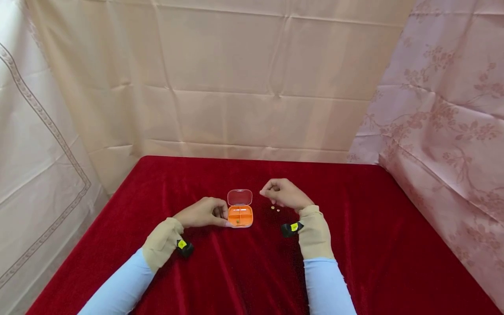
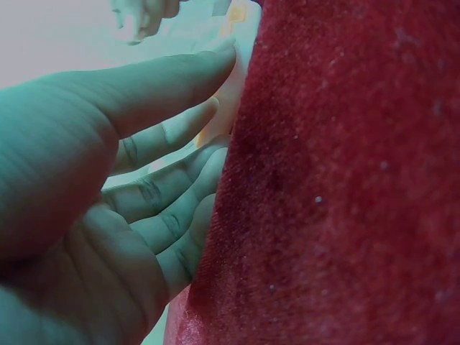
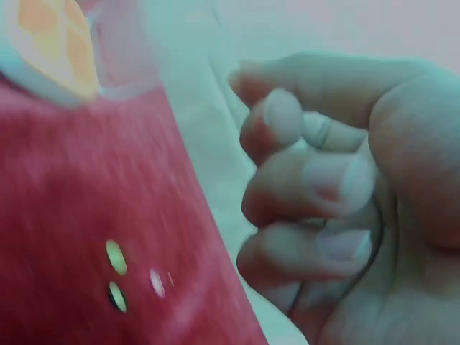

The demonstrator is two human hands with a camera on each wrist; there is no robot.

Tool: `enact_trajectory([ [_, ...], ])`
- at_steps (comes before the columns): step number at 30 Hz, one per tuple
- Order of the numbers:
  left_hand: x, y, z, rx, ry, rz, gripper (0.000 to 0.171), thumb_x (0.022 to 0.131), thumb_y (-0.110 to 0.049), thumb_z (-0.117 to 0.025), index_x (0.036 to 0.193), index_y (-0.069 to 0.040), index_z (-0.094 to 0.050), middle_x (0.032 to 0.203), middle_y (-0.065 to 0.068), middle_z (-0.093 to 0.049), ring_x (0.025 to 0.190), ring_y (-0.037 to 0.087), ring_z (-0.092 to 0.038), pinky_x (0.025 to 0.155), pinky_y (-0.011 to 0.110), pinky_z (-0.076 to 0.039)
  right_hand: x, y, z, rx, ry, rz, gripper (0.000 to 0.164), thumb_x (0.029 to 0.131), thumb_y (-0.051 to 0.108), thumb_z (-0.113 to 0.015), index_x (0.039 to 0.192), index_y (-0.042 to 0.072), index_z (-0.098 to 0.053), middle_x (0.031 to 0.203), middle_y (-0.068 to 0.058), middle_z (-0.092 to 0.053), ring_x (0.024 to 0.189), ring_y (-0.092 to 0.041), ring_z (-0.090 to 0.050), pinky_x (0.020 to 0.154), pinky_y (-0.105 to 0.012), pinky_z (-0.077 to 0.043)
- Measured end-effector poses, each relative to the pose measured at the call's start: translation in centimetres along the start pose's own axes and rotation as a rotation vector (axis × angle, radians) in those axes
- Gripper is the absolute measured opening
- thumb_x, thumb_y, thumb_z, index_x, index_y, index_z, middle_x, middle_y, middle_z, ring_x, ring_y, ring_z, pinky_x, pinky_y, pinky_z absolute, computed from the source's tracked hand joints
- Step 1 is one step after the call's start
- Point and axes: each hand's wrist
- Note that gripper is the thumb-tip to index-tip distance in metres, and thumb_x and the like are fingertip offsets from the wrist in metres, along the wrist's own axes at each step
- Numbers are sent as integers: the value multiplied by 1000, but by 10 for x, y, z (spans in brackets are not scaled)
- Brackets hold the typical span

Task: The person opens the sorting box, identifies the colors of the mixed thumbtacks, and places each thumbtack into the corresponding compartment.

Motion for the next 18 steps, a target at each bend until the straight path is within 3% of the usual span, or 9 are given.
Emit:
enact_trajectory([
  [3, 0, 0, 0, -3, 0, 5, 22, 81, -33, -79, 85, -19, -63, 80, -7, -63, 75, 10, -60, 68, 25, -49, -6, -13, 11, -62, -44, -72, 25, 97, 25, -62, 108, 3, -65, 79, -12, -58, 54, -12, -43, 46, -25, -34],
  [9, 0, 1, -1, 0, 1, 15, 21, 81, -31, -79, 85, -19, -63, 80, -8, -63, 76, 10, -60, 69, 25, -49, -12, -27, 15, -146, -23, -171, 20, 93, 23, -67, 100, 5, -65, 75, -8, -58, 54, -12, -45, 45, -25, -36],
  [18, 2, 2, -1, -2, -3, 9, 21, 81, -30, -79, 85, -18, -63, 79, -8, -63, 75, 9, -60, 69, 25, -49, -2, -31, 2, -221, -5, -198, 15, 91, 22, -69, 90, 7, -66, 71, -6, -59, 51, -12, -47, 44, -25, -40],
])
Point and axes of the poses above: each hand's wrist, its own x-axis towards the middle knuckle, its own z-axis out of the back of the hand, y = z × x
